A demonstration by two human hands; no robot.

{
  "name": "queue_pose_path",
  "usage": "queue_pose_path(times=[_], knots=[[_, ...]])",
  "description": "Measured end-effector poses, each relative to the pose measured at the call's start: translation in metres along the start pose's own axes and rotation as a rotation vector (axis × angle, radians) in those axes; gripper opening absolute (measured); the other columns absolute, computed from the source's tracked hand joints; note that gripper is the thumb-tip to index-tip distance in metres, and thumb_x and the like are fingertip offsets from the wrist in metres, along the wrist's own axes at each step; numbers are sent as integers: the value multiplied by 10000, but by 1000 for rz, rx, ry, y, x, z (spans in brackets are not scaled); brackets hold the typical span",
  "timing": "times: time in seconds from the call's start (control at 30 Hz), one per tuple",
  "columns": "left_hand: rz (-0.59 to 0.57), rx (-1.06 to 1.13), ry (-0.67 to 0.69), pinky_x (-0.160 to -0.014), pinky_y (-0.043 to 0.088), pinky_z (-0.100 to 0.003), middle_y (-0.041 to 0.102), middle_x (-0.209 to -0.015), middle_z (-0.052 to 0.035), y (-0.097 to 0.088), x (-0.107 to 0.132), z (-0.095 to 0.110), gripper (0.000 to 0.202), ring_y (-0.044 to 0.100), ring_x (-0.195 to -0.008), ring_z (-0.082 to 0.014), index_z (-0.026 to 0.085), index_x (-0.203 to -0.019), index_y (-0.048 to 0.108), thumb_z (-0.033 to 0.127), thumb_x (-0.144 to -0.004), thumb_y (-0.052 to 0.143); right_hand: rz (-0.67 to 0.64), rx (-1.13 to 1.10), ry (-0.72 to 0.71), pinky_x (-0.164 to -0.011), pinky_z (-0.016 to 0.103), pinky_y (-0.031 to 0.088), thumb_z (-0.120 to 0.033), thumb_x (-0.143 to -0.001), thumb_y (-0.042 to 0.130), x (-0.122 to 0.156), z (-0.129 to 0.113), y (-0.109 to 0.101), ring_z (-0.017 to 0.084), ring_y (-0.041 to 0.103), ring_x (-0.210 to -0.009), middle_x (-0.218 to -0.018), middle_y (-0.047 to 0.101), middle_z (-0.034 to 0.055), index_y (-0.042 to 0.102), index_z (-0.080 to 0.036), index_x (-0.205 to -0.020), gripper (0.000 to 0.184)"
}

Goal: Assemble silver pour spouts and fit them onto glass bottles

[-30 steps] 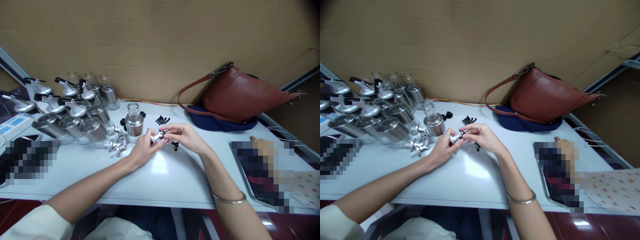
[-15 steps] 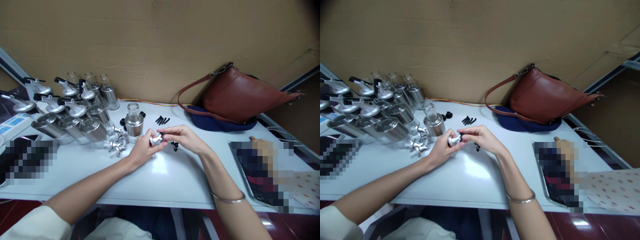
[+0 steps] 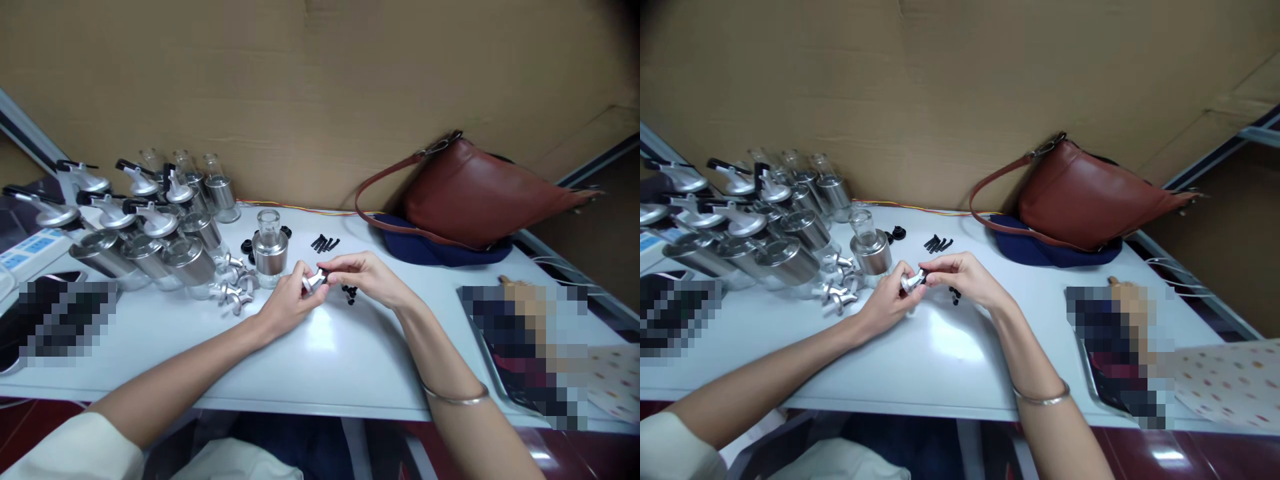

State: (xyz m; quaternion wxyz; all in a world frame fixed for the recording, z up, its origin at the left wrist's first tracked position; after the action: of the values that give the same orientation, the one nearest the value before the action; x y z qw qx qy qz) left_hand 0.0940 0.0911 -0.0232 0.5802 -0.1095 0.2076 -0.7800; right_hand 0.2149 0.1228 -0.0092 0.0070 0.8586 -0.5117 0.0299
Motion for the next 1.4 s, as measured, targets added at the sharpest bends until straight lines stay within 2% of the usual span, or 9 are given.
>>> queue_pose_path(times=[0.27, 0.43, 0.73, 0.83, 0.93, 1.0, 1.1, 1.17, 1.4], knots=[[-8, 54, 12, -535, 285, -221, 362, -571, 95, -1, 3, 2, 331, 348, -524, -95, 221, -782, 357, 481, -786, 562, -106, -39, 16, -741, 277, 494, -240, -666, 793, 4, -5, 7, 149, 644, -750, -842, 729, 30, 738, -160, -892, 246], [0, 23, 84, -557, 326, -223, 433, -618, 71, -3, 3, 7, 288, 394, -553, -103, 211, -787, 384, 482, -837, 467, -165, -10, -32, -702, 265, 461, -372, -691, 785, 9, -19, 21, 127, 590, -701, -809, 679, 18, 690, -153, -894, 313], [-21, -165, 177, -763, 479, -348, 633, -995, -92, -10, 12, 34, 372, 616, -864, -226, 173, -1059, 465, 504, -903, 397, -87, 62, -133, -618, 256, 374, -537, -751, 701, 11, -28, 20, 104, 470, -589, -667, 541, -23, 601, -154, -836, 405], [124, -398, 262, -886, 474, -417, 532, -1239, -161, -37, 15, 66, 378, 572, -1094, -281, 171, -1203, 437, 410, -911, 438, -5, 58, -169, -602, 251, 342, -562, -767, 674, 9, -30, 9, 100, 433, -578, -652, 505, -34, 576, -161, -854, 422], [328, -830, 274, -945, 459, -425, 497, -1292, -162, -75, 14, 104, 320, 525, -1180, -286, 187, -1240, 461, 269, -934, 415, 79, 45, -200, -598, 254, 319, -585, -777, 650, 8, -31, -2, 100, 414, -576, -638, 494, -36, 562, -165, -867, 438], [256, -1075, 146, -890, 484, -408, 522, -1262, -176, -91, 6, 110, 325, 547, -1153, -302, 164, -1233, 489, 228, -916, 461, 112, 33, -208, -598, 259, 318, -593, -768, 654, 7, -31, -6, 105, 416, -579, -633, 496, -34, 566, -165, -871, 449], [96, -1129, 105, -727, 502, -317, 642, -964, -117, -103, -3, 114, 140, 655, -881, -249, 140, -966, 614, 191, -889, 510, 130, 10, -206, -592, 266, 324, -602, -735, 680, 7, -31, -8, 112, 427, -576, -622, 496, -31, 572, -168, -862, 466], [41, -1122, 130, -698, 484, -285, 650, -931, -92, -110, -9, 119, 132, 659, -833, -220, 149, -902, 620, 207, -900, 502, 139, -7, -204, -592, 271, 332, -608, -718, 690, 7, -31, -9, 115, 433, -577, -625, 502, -28, 572, -172, -855, 472], [92, -1159, 87, -758, 453, -291, 672, -1001, -95, -181, -43, 159, 201, 626, -915, -223, 166, -1042, 600, 242, -895, 486, 152, -63, -210, -616, 281, 365, -599, -708, 704, 7, -32, -10, 117, 457, -585, -635, 520, -27, 573, -173, -853, 468]])
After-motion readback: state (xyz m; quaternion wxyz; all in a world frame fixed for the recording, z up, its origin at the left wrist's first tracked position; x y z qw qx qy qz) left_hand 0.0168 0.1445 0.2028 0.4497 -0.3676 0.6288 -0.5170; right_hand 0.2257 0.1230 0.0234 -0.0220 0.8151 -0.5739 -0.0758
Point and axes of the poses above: each hand's wrist, its own x-axis away from the middle knuckle, its own y-axis out of the palm, z = x × y, the point moved 8 cm from there along -x, towards the middle knuckle
